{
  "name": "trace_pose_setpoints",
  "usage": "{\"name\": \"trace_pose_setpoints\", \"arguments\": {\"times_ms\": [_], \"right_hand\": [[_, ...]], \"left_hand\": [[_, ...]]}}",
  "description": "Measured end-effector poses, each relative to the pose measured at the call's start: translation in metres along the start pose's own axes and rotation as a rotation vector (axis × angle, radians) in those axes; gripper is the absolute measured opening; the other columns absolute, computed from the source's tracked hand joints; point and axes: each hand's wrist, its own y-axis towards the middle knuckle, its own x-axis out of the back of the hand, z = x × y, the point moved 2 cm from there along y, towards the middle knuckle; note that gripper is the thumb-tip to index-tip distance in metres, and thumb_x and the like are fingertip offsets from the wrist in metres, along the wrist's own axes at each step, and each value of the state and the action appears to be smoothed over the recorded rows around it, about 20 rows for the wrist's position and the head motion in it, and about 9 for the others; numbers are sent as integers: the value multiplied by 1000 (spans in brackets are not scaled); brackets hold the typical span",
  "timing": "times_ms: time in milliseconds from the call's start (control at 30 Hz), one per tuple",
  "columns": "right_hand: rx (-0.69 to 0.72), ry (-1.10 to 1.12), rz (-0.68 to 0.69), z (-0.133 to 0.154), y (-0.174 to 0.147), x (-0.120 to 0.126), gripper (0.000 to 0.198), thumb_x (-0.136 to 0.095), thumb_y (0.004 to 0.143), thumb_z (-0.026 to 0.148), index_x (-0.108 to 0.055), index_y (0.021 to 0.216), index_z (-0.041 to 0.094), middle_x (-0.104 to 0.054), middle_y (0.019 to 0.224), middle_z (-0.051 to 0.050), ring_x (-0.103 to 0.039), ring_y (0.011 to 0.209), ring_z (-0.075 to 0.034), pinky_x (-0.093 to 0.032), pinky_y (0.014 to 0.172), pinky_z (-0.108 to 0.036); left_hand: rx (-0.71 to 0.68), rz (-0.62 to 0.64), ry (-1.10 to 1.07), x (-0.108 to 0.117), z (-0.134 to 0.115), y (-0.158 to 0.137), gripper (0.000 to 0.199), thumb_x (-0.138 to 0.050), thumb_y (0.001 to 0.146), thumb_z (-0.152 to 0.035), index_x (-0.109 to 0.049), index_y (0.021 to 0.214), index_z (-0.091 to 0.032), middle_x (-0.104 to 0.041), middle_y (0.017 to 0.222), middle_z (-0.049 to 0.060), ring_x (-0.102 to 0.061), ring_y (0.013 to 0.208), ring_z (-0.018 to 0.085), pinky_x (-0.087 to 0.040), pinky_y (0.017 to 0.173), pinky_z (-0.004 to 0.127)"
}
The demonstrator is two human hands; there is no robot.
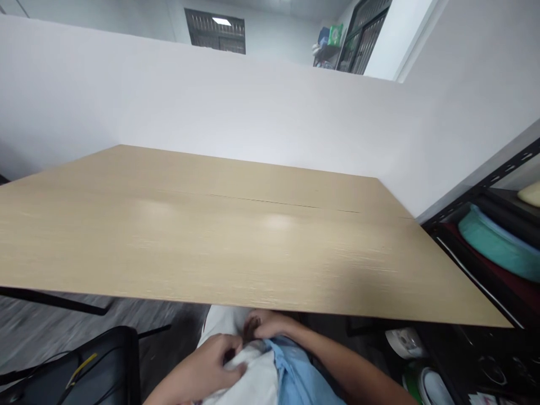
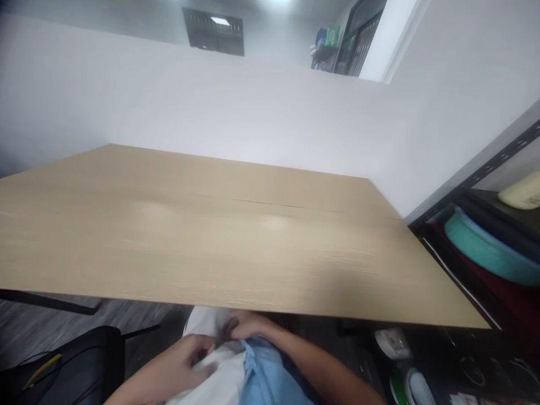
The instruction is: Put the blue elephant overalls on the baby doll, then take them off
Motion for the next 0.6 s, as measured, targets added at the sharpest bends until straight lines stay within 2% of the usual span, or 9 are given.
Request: {"name": "trace_pose_setpoints", "arguments": {"times_ms": [67,167,267,367,433,500,567,600], "right_hand": [[-18,-3,-80,-12,-8,11,30,-68,61,-2,-77,83,17,-67,74,4,-60,73,-16,-44,69,-25],[-32,19,-241,-37,-38,33,15,-68,67,7,-71,76,18,-63,72,3,-60,73,-18,-47,74,-30],[-13,78,-415,-62,-83,42,12,-69,75,19,-66,86,22,-61,76,2,-65,81,-21,-51,80,-32],[33,135,-514,-86,-131,28,20,-69,84,42,-64,95,25,-70,86,-2,-73,89,-27,-57,83,-37],[83,140,-548,-104,-164,13,37,-69,87,56,-69,109,26,-79,109,-8,-77,108,-32,-59,97,-44],[111,54,-617,-124,-194,1,54,-64,90,71,-72,120,27,-82,119,-14,-78,116,-38,-59,107,-51],[14,-101,-710,-144,-220,-6,65,-68,85,78,-73,126,27,-83,123,-18,-79,118,-43,-58,109,-55],[-67,-177,-749,-153,-230,-8,66,-69,82,80,-73,122,28,-84,117,-19,-80,113,-44,-60,104,-55]], "left_hand": [[1,-34,-15,0,-3,-5,30,-72,82,-47,-77,96,-21,-78,99,6,-66,95,27,-50,83,31],[34,-85,-37,3,6,-20,26,-72,81,-46,-76,89,-22,-76,95,5,-66,95,28,-50,85,31],[108,-156,-52,3,27,-33,30,-72,81,-50,-75,86,-21,-75,93,6,-67,96,30,-52,88,33],[142,-192,-79,-3,47,-37,36,-72,81,-56,-73,82,-20,-74,90,7,-67,95,31,-54,87,35],[136,-215,-98,-8,55,-36,39,-72,81,-59,-74,81,-20,-73,88,7,-67,93,31,-55,85,34],[134,-232,-108,-10,58,-33,40,-71,81,-60,-75,83,-20,-74,88,7,-68,93,31,-55,85,34],[146,-224,-99,-9,57,-30,42,-71,81,-61,-76,84,-19,-75,89,8,-68,94,31,-56,85,33],[154,-216,-90,-8,55,-29,43,-70,82,-60,-77,85,-18,-76,90,9,-69,94,31,-56,84,33]]}}
